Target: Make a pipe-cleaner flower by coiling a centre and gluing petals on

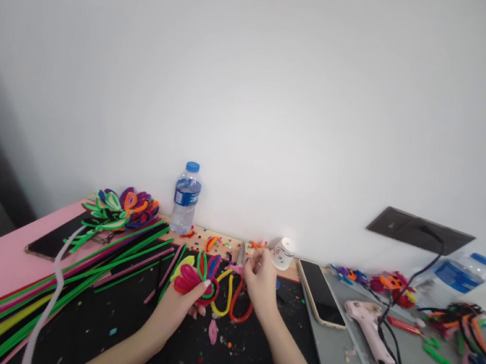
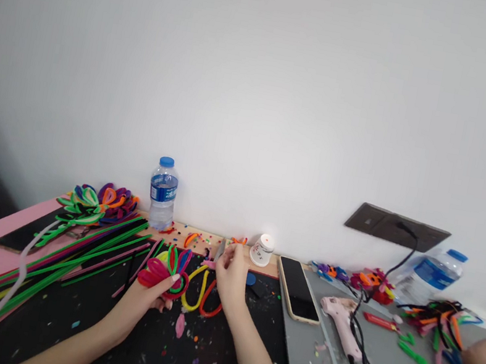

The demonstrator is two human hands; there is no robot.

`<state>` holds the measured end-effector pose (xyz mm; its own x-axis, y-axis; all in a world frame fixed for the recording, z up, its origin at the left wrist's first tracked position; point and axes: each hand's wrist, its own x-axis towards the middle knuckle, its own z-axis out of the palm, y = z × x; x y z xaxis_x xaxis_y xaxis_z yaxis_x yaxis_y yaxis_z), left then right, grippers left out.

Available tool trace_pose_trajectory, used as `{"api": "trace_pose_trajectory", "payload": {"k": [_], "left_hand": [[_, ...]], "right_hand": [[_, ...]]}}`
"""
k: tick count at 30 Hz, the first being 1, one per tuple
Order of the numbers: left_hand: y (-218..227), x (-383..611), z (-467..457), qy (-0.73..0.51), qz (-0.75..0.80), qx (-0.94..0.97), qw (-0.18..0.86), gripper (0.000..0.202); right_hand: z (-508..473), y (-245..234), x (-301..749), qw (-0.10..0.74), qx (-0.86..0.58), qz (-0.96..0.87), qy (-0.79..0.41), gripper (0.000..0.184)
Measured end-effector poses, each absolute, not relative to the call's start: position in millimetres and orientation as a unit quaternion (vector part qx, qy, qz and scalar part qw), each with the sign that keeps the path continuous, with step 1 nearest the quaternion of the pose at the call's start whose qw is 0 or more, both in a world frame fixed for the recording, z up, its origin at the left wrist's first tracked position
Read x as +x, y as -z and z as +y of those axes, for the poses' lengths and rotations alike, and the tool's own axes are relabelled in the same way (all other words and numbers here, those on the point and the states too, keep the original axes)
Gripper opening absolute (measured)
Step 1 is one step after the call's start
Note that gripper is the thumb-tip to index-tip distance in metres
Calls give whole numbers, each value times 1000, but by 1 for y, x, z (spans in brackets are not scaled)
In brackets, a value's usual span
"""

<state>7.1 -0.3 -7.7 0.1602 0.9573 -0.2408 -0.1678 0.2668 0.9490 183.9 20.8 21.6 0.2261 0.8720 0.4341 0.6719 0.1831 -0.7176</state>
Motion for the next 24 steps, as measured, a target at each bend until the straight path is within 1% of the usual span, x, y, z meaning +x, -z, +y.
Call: {"api": "trace_pose_trajectory", "payload": {"k": [2, 5, 7, 13, 16, 19, 22, 24], "left_hand": [[8, 7, 1, -445, 480, 412, 634, 35], [8, 8, 0, -447, 488, 411, 627, 36], [8, 9, 0, -442, 492, 423, 619, 36], [17, 8, 1, -438, 486, 457, 603, 34], [22, 7, 2, -436, 483, 464, 601, 33], [23, 8, 3, -430, 481, 467, 605, 32], [19, 9, 1, -428, 478, 465, 609, 33], [15, 10, 0, -430, 478, 456, 616, 33]], "right_hand": [[7, -15, 184, 482, -626, -600, -128, 6], [-9, -8, 180, 511, -605, -579, -196, 11], [-16, -8, 177, 528, -585, -567, -238, 12], [-26, -17, 168, 565, -553, -539, -289, 6], [-29, -20, 167, 570, -552, -516, -321, 4], [-29, -21, 168, 560, -551, -527, -324, 6], [-28, -20, 170, 537, -551, -568, -292, 10], [-27, -20, 170, 529, -554, -579, -282, 9]]}}
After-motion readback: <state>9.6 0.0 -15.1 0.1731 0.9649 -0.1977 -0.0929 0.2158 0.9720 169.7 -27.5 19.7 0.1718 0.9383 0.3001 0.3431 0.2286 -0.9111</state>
